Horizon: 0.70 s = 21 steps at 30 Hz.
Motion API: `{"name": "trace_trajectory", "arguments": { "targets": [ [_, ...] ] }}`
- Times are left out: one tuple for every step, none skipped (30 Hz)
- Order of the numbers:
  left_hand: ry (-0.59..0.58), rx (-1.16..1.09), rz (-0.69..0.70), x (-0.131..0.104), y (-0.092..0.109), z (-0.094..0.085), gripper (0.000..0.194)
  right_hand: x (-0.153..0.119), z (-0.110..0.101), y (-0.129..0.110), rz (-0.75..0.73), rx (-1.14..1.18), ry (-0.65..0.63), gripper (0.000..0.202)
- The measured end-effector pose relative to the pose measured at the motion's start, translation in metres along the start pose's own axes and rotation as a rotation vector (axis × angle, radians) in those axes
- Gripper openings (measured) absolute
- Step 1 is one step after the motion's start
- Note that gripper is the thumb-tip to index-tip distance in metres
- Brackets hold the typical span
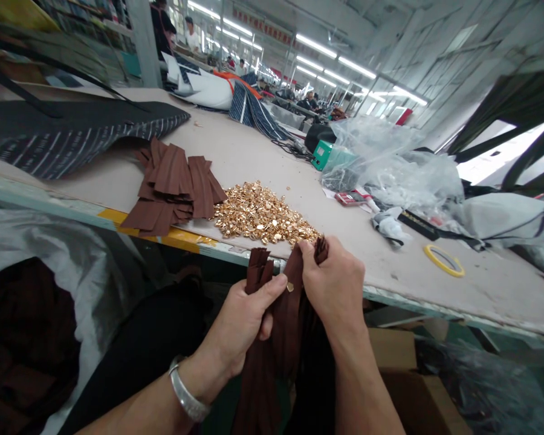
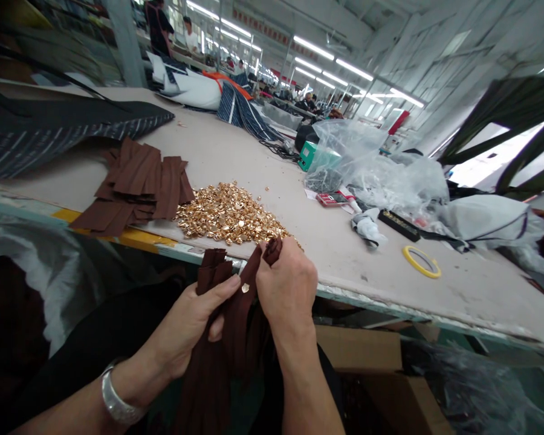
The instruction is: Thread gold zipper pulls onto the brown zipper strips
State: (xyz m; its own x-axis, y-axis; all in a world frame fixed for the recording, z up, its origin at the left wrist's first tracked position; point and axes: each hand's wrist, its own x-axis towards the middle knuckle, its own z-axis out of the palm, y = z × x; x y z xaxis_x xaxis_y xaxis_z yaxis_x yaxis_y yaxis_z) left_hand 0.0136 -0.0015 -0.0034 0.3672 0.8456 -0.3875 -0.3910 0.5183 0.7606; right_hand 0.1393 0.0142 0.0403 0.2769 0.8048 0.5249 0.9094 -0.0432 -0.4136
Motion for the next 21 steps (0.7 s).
{"name": "trace_trajectory", "arguments": {
  "targets": [
    [0.008,-0.005,-0.005,0.001,0.001,0.001,0.034,0.002,-0.001,0.0,0.028,0.1,-0.035,0.024],
    [0.012,-0.009,-0.012,0.002,0.002,0.002,0.031,0.004,-0.002,0.001,0.06,0.234,-0.097,0.025],
    [0.011,-0.015,-0.019,0.002,0.003,0.003,0.027,0.004,-0.004,0.001,0.091,0.382,-0.172,0.027],
    [0.006,-0.02,-0.022,0.002,0.004,0.004,0.024,0.004,-0.006,0.002,0.116,0.52,-0.247,0.027],
    [-0.002,-0.021,-0.018,0.003,0.004,0.005,0.021,0.003,-0.008,0.003,0.136,0.63,-0.308,0.027],
    [-0.01,-0.02,-0.006,0.002,0.005,0.005,0.019,0.001,-0.009,0.004,0.154,0.712,-0.355,0.027],
    [-0.016,-0.017,0.006,0.002,0.004,0.006,0.018,-0.002,-0.011,0.006,0.172,0.775,-0.39,0.027],
    [-0.021,-0.013,0.013,0.001,0.004,0.006,0.018,-0.004,-0.012,0.009,0.189,0.827,-0.422,0.027],
    [-0.022,-0.008,0.016,0.001,0.004,0.005,0.019,-0.007,-0.014,0.012,0.202,0.877,-0.45,0.026],
    [-0.02,-0.003,0.017,0.0,0.004,0.005,0.02,-0.01,-0.014,0.015,0.212,0.928,-0.478,0.026],
    [-0.02,0.0,0.014,-0.001,0.004,0.005,0.022,-0.012,-0.015,0.018,0.217,0.977,-0.504,0.026],
    [-0.022,-0.002,0.012,-0.002,0.004,0.005,0.023,-0.015,-0.015,0.02,0.216,1.018,-0.522,0.025],
    [-0.023,-0.006,0.015,-0.003,0.004,0.005,0.024,-0.017,-0.015,0.022,0.216,1.049,-0.532,0.024],
    [-0.028,-0.012,0.023,-0.005,0.003,0.005,0.023,-0.019,-0.015,0.024,0.217,1.074,-0.53,0.024],
    [-0.046,-0.024,0.029,-0.006,0.003,0.006,0.021,-0.021,-0.015,0.024,0.214,1.093,-0.513,0.023],
    [-0.076,-0.045,0.034,-0.009,0.001,0.007,0.019,-0.023,-0.015,0.024,0.21,1.104,-0.492,0.022],
    [-0.112,-0.067,0.037,-0.011,-0.001,0.008,0.017,-0.024,-0.016,0.023,0.214,1.114,-0.474,0.021],
    [-0.155,-0.085,0.04,-0.014,-0.003,0.008,0.015,-0.025,-0.016,0.022,0.232,1.13,-0.471,0.021],
    [-0.199,-0.096,0.04,-0.016,-0.006,0.009,0.014,-0.026,-0.017,0.022,0.272,1.152,-0.481,0.023],
    [-0.232,-0.096,0.037,-0.018,-0.008,0.009,0.013,-0.027,-0.017,0.021,0.324,1.173,-0.509,0.026],
    [-0.243,-0.083,0.03,-0.02,-0.01,0.008,0.014,-0.026,-0.018,0.021,0.374,1.184,-0.543,0.028]
  ]
}}
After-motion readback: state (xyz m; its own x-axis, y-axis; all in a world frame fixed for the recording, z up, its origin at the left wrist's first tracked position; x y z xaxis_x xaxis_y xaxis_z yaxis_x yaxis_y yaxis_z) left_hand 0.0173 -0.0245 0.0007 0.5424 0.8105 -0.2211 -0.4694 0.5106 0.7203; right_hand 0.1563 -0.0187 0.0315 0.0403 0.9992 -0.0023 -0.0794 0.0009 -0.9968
